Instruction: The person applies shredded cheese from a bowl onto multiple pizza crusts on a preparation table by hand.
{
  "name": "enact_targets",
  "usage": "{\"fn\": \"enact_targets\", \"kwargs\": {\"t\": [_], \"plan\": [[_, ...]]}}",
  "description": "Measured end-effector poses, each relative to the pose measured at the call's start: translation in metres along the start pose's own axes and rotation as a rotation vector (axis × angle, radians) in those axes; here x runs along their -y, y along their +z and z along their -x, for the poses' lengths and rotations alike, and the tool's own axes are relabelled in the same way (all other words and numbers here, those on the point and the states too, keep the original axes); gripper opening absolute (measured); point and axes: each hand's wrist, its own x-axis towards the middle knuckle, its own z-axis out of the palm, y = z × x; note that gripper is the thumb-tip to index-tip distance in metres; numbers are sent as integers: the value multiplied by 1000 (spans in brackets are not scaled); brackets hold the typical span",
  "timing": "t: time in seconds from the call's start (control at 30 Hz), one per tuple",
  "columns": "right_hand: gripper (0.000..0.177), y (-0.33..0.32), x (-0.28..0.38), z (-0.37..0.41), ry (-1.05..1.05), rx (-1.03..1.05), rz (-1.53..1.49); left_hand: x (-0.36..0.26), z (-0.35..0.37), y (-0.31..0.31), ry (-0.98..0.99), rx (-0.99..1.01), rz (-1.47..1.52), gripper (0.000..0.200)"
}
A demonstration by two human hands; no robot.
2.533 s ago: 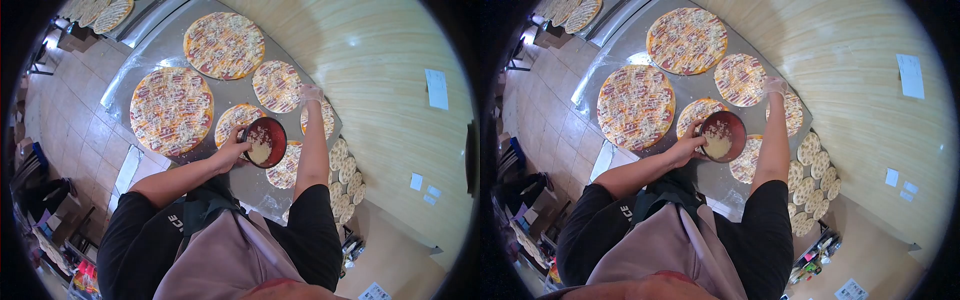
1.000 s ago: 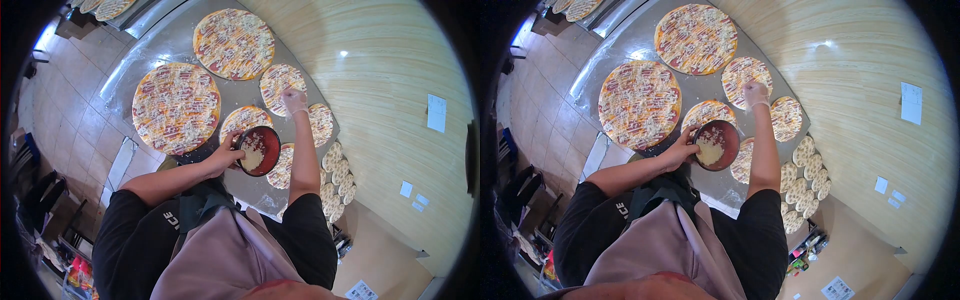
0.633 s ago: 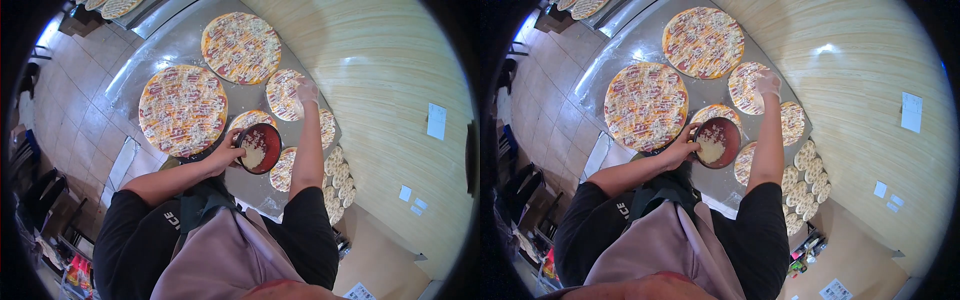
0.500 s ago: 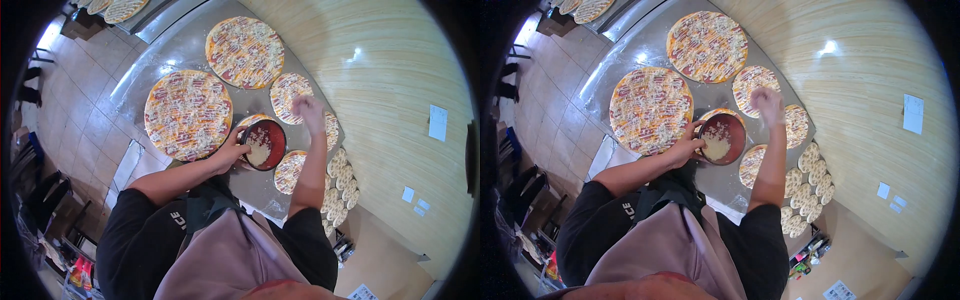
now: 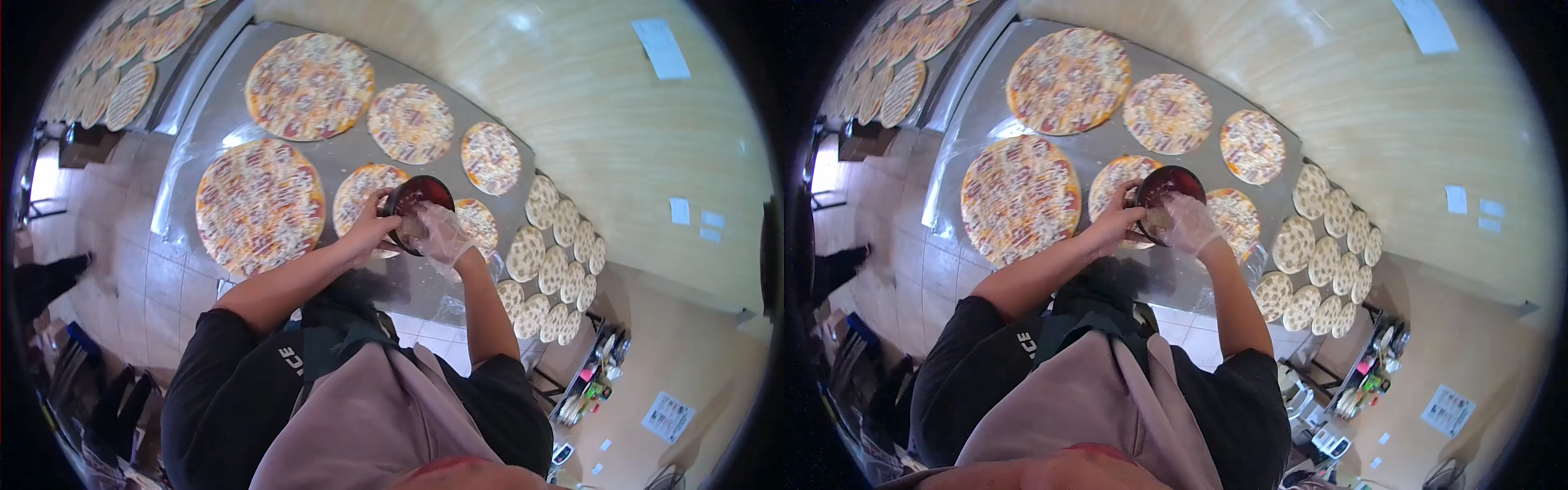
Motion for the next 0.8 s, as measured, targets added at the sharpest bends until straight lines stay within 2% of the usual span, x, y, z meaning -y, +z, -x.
{"fn": "enact_targets", "kwargs": {"t": [0.03, 0.1, 0.17, 0.23, 0.37, 0.43, 0.5, 0.57, 0.67, 0.7, 0.77, 0.8], "plan": [[33, 2, -13, 8, 16, -14, 1, -1, -5, 12, -6, 14, -15, 72], [36, 12, -31, 25, 151, 150, -9, 6, -9, 34, -20, 8, -3, 73], [30, 12, -49, 37, 152, 125, 2, 17, -19, 51, -32, 30, 5, 72], [23, 21, -77, 50, 54, -44, -179, 28, -28, 69, -32, 4, -7, 70], [16, 2, -115, 64, 144, -202, -80, 47, -57, 100, -2, -21, 68, 69], [12, -16, -137, 61, 473, -263, -708, 50, -71, 113, 19, -10, 122, 69], [12, -33, -171, 54, 472, -339, -984, 51, -82, 122, 0, -14, 150, 72], [18, -60, -195, 44, 602, -293, -849, 53, -90, 126, 3, -43, 185, 74], [19, -53, -266, 33, 680, -332, -746, 52, -89, 125, 17, -68, 190, 73], [19, -45, -296, 29, 672, -326, -749, 53, -87, 124, 34, -84, 193, 70], [17, -30, -346, 20, 551, -425, -358, 57, -82, 117, 41, -83, 197, 72], [17, -35, -350, 13, 541, -419, -362, 57, -78, 114, 44, -74, 199, 74]]}}
